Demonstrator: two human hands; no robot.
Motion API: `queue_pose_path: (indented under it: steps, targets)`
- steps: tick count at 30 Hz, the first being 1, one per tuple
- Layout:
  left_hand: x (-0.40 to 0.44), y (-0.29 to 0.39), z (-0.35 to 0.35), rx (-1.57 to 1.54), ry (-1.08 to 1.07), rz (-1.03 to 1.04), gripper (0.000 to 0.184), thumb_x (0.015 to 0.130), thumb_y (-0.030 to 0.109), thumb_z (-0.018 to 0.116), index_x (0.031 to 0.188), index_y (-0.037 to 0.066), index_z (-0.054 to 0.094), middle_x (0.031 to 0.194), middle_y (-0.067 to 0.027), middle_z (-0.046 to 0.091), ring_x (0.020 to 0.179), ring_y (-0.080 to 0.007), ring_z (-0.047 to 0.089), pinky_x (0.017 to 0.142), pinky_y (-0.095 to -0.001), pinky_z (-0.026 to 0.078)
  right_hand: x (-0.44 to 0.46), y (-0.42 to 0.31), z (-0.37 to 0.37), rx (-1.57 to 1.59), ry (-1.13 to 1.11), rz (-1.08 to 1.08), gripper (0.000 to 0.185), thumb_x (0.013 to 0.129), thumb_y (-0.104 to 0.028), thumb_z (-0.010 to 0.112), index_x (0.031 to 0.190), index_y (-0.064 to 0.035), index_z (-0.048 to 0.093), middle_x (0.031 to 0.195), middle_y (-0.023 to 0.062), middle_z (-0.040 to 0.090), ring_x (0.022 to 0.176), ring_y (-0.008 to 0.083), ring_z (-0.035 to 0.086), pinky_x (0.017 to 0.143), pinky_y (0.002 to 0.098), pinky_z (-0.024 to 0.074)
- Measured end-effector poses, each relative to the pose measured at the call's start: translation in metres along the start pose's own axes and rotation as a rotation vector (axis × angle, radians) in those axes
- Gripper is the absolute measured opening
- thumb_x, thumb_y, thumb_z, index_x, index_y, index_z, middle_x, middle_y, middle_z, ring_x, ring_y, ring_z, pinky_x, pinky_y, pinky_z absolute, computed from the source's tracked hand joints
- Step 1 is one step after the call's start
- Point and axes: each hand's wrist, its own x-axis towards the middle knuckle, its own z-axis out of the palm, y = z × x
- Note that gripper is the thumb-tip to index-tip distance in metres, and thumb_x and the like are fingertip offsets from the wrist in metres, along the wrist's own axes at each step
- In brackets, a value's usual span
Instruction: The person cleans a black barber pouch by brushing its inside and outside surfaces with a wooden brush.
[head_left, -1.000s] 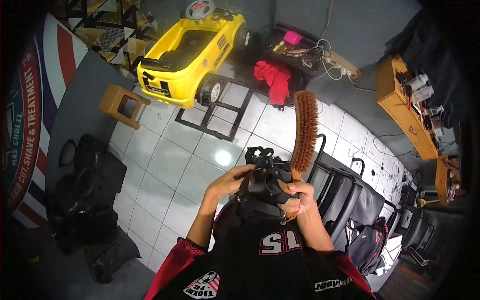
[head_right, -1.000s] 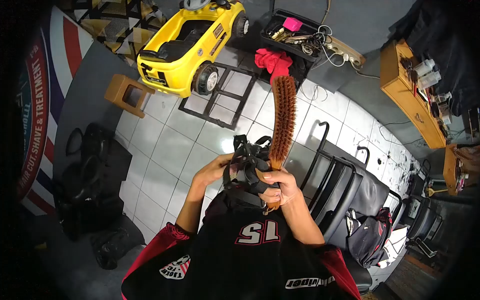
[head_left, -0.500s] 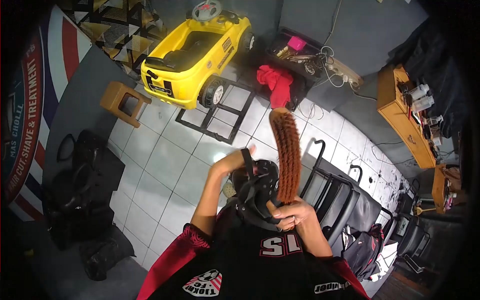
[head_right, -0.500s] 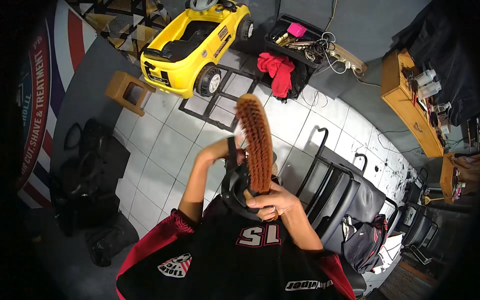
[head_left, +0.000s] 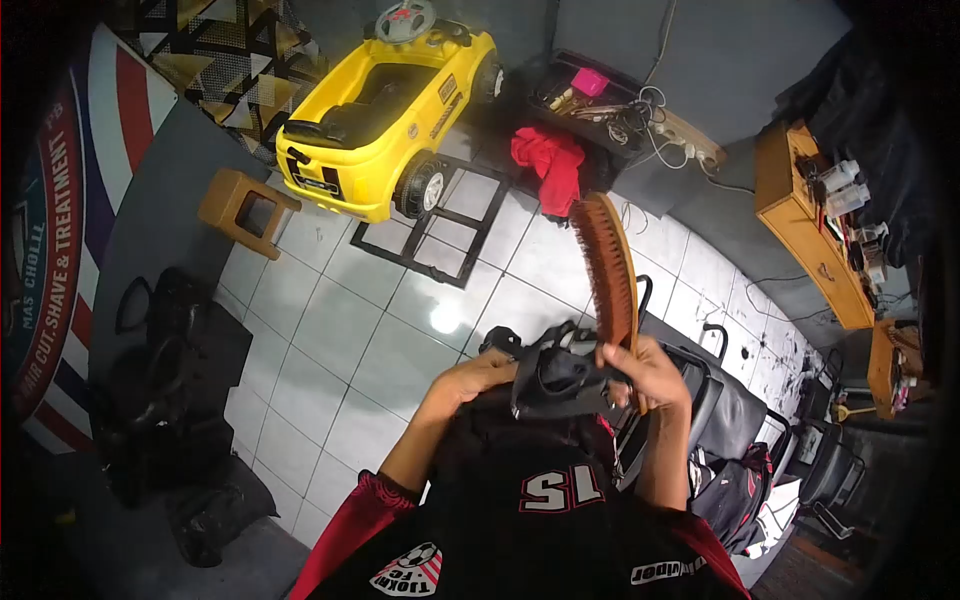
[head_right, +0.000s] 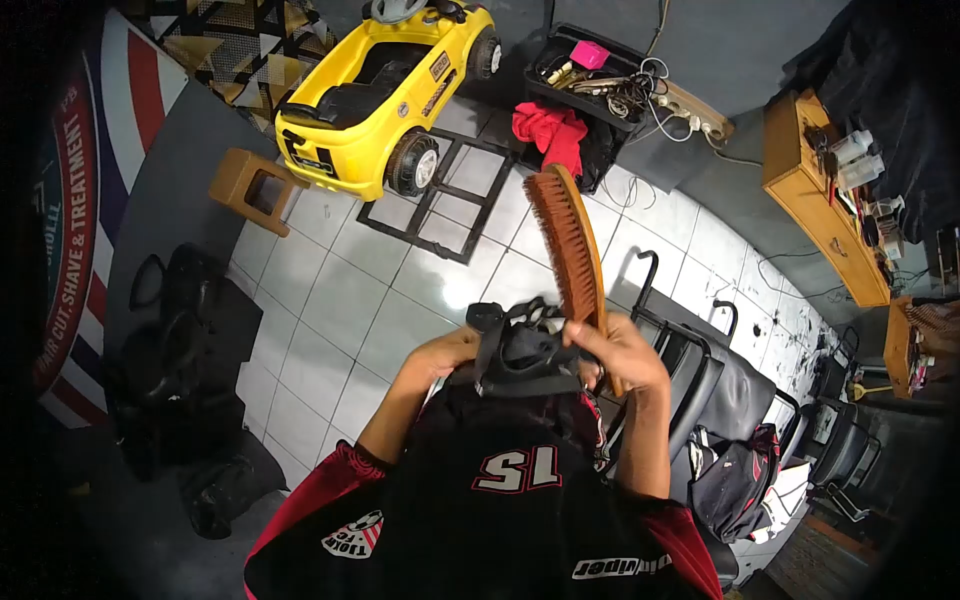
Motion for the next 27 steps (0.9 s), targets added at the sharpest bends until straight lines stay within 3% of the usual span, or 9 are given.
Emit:
queue_pose_path:
  steps: [2, 5, 7, 12, 14, 17, 20, 23, 27]
  targets:
    - [-0.013, 0.017, -0.005, -0.064, 0.089, 0.207, 0.039, 0.080, 0.028, 0.065, 0.104, -0.002, 0.059, 0.088, -0.0025, 0.061, 0.079, -0.0078, 0.053, 0.068, -0.0222, 0.042, 0.012, 0.014, -0.017, -0.136, 0.188, -0.129, 0.030, 0.087, -0.028, 0.057, 0.086, 0.0022, 0.055, 0.072, 0.0027, 0.052, 0.049, 0.0082, 0.046, 0.044, 0.0236, 0.0443]
    - [-0.033, 0.040, -0.004, 0.133, 0.088, 0.149, 0.039, 0.079, 0.027, 0.067, 0.103, -0.002, 0.059, 0.085, -0.0002, 0.060, 0.076, -0.0066, 0.052, 0.067, -0.0216, 0.042, 0.039, 0.058, -0.064, -0.390, 0.347, -0.140, 0.031, 0.088, -0.025, 0.056, 0.093, 0.0048, 0.055, 0.076, 0.0024, 0.053, 0.063, 0.0071, 0.049, 0.053, 0.0238, 0.0493]
    - [-0.041, 0.048, -0.001, 0.218, 0.099, 0.097, 0.039, 0.078, 0.028, 0.067, 0.102, -0.002, 0.060, 0.080, 0.0024, 0.058, 0.071, -0.0055, 0.049, 0.063, -0.0208, 0.041, 0.044, 0.063, -0.068, -0.552, 0.726, -0.226, 0.028, 0.088, -0.021, 0.052, 0.090, 0.0072, 0.055, 0.067, 0.0055, 0.053, 0.062, 0.0109, 0.055, 0.057, 0.0261, 0.0496]
    - [-0.047, 0.048, 0.011, 0.201, 0.346, 0.221, 0.035, 0.077, 0.028, 0.068, 0.096, -0.001, 0.062, 0.073, 0.0024, 0.054, 0.067, -0.0052, 0.047, 0.059, -0.0210, 0.039, 0.042, 0.057, -0.055, -0.257, 0.908, -0.341, 0.021, 0.086, -0.014, 0.053, 0.093, 0.0059, 0.055, 0.084, 0.0115, 0.057, 0.070, 0.0141, 0.058, 0.065, 0.0289, 0.0524]
    - [-0.045, 0.050, 0.017, 0.223, 0.412, 0.247, 0.035, 0.076, 0.027, 0.069, 0.095, -0.002, 0.062, 0.073, 0.0003, 0.056, 0.068, -0.0067, 0.049, 0.060, -0.0225, 0.040, 0.042, 0.061, -0.046, -0.114, 0.511, -0.467, 0.021, 0.089, -0.013, 0.049, 0.101, 0.0036, 0.053, 0.085, 0.0068, 0.054, 0.072, 0.0130, 0.056, 0.064, 0.0298, 0.0518]
    - [-0.047, 0.063, 0.037, 0.603, 0.328, 0.433, 0.038, 0.071, 0.023, 0.072, 0.095, -0.004, 0.061, 0.085, -0.0147, 0.062, 0.082, -0.0246, 0.058, 0.074, -0.0331, 0.045, 0.044, 0.050, -0.004, 0.238, 0.041, -0.157, 0.032, 0.089, -0.019, 0.052, 0.115, 0.0008, 0.052, 0.101, 0.0099, 0.058, 0.088, 0.0160, 0.056, 0.074, 0.0303, 0.0495]
    - [-0.050, 0.073, 0.065, 0.692, 0.150, 0.464, 0.039, 0.070, 0.021, 0.073, 0.099, -0.002, 0.060, 0.094, -0.0156, 0.060, 0.090, -0.0282, 0.055, 0.079, -0.0345, 0.044, 0.062, 0.071, 0.015, 0.114, -0.103, -0.181, 0.038, 0.090, -0.024, 0.051, 0.121, -0.0021, 0.050, 0.112, 0.0088, 0.055, 0.097, 0.0140, 0.054, 0.085, 0.0256, 0.0454]
    - [-0.050, 0.070, 0.071, 0.860, -0.036, 0.274, 0.037, 0.075, 0.026, 0.069, 0.100, 0.001, 0.061, 0.099, -0.0121, 0.059, 0.097, -0.0277, 0.052, 0.084, -0.0338, 0.042, 0.070, 0.070, 0.019, 0.392, -0.298, 0.147, 0.040, 0.089, -0.026, 0.051, 0.121, -0.0016, 0.050, 0.117, 0.0072, 0.053, 0.101, 0.0142, 0.053, 0.090, 0.0251, 0.0415]
    - [-0.056, 0.051, 0.075, 0.858, 0.068, 0.349, 0.034, 0.082, 0.029, 0.062, 0.099, 0.001, 0.060, 0.099, -0.0118, 0.058, 0.100, -0.0250, 0.053, 0.086, -0.0323, 0.041, 0.078, 0.071, 0.007, 0.333, -0.426, 0.031, 0.031, 0.083, -0.016, 0.055, 0.108, 0.0009, 0.056, 0.104, 0.0098, 0.060, 0.094, 0.0170, 0.056, 0.089, 0.0264, 0.0402]
